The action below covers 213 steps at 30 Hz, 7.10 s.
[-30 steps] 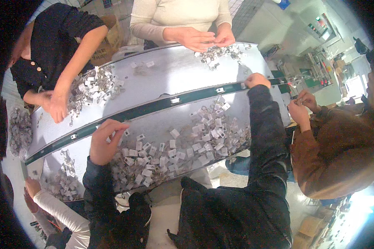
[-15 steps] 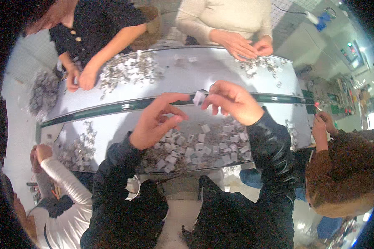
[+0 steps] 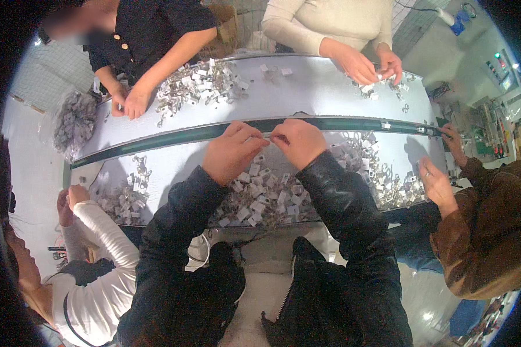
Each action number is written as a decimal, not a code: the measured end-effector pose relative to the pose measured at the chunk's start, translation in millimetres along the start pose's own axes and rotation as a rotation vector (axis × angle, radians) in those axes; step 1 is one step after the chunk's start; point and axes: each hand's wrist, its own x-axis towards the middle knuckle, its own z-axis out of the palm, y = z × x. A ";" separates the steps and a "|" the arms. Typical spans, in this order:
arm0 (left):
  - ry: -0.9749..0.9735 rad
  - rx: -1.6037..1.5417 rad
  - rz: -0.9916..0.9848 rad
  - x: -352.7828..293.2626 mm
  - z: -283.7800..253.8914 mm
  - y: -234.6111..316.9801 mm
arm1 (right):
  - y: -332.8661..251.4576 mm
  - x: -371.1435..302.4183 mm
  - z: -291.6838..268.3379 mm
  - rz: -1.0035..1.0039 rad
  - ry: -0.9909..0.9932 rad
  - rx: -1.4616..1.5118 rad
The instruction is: The person repeatedly picks small white rectangular components from a pile on the table and places them onto a green strip on the table. They continue this pick-and-place cycle throughout the clip, handling the components one at a time with both hands.
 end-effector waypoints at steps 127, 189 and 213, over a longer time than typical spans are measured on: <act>-0.194 0.384 -0.213 5.8 21.8 -48.9 | 29.3 -18.8 22.5 -0.134 -0.348 0.036; -0.628 -0.846 -0.625 -15.8 -6.4 -44.0 | 43.2 -12.0 20.6 0.337 -0.417 0.916; -0.556 -1.182 -0.742 -12.3 10.3 -51.7 | 55.1 -9.7 33.8 0.345 -0.375 1.083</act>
